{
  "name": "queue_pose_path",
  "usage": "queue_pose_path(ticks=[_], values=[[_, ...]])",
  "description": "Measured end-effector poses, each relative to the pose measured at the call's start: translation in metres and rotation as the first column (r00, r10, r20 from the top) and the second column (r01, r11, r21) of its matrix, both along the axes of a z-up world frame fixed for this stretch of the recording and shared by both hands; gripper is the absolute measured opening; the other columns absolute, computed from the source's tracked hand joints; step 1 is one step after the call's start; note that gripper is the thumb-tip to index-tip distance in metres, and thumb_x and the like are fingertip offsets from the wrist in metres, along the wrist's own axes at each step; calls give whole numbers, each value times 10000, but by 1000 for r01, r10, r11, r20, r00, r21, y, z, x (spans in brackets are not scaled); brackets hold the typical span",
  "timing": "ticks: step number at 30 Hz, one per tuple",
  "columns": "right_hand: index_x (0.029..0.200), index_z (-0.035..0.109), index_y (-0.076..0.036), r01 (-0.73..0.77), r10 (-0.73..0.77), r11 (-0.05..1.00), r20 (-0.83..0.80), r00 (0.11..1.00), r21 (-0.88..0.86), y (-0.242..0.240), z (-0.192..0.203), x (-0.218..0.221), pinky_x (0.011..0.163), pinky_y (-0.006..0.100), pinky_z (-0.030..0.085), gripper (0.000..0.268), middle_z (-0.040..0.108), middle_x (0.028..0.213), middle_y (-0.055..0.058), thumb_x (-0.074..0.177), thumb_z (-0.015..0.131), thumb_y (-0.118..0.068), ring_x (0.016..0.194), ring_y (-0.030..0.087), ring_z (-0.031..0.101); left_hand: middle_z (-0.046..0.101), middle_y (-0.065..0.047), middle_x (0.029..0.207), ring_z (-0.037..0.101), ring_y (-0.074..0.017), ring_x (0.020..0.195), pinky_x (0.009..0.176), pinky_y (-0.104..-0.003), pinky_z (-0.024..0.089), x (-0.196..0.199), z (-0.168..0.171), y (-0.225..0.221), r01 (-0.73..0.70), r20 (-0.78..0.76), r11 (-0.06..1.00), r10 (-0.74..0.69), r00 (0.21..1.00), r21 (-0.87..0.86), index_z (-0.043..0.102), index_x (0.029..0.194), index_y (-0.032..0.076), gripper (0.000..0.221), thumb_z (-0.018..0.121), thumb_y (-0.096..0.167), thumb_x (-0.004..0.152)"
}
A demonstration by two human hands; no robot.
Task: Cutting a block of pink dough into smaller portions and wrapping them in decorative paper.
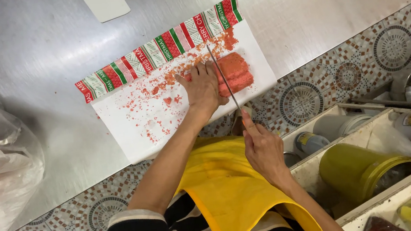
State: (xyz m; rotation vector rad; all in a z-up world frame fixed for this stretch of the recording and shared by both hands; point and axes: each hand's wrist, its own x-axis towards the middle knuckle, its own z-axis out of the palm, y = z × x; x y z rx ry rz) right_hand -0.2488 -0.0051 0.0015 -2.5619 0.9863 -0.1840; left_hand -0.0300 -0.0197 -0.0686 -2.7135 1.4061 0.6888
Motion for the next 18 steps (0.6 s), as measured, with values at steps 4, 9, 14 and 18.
queue_pose_path(ticks=[4,9,14,18], values=[[1538,524,-254,-12,12,1000,-26,1000,-8,1,-4,1,553,426,534,575,701,824,96,968,553,-186,636,337,684,446,-166,1411,388,-347,1332,1023,-839,198,1,-4,-1,5,-38,1000,-5,999,3,305,1520,-4,1251,884,492,529],[1572,473,-274,11,-6,998,-80,997,62,2,-1,2,530,400,531,579,673,784,79,999,515,-205,607,319,674,404,-200,1480,316,-386,1428,1011,-890,138,-2,9,-1,-12,-49,1000,13,999,9,248,1544,-6,1315,901,502,523],[1578,452,-241,3,13,995,-154,988,103,1,25,9,519,456,525,578,686,802,113,1003,499,-207,620,369,679,403,-203,1476,288,-396,1436,1005,-890,151,-2,-6,-3,1,-3,1000,-1,1000,31,278,1524,-2,1305,910,526,511],[1594,414,-329,54,17,980,-351,936,194,-2,57,-4,580,487,564,602,721,892,116,996,472,-293,720,403,719,487,-167,1345,411,-364,1312,1001,-860,204,-1,1,-2,-26,-17,999,25,1000,-21,345,1460,6,1184,903,442,511]])
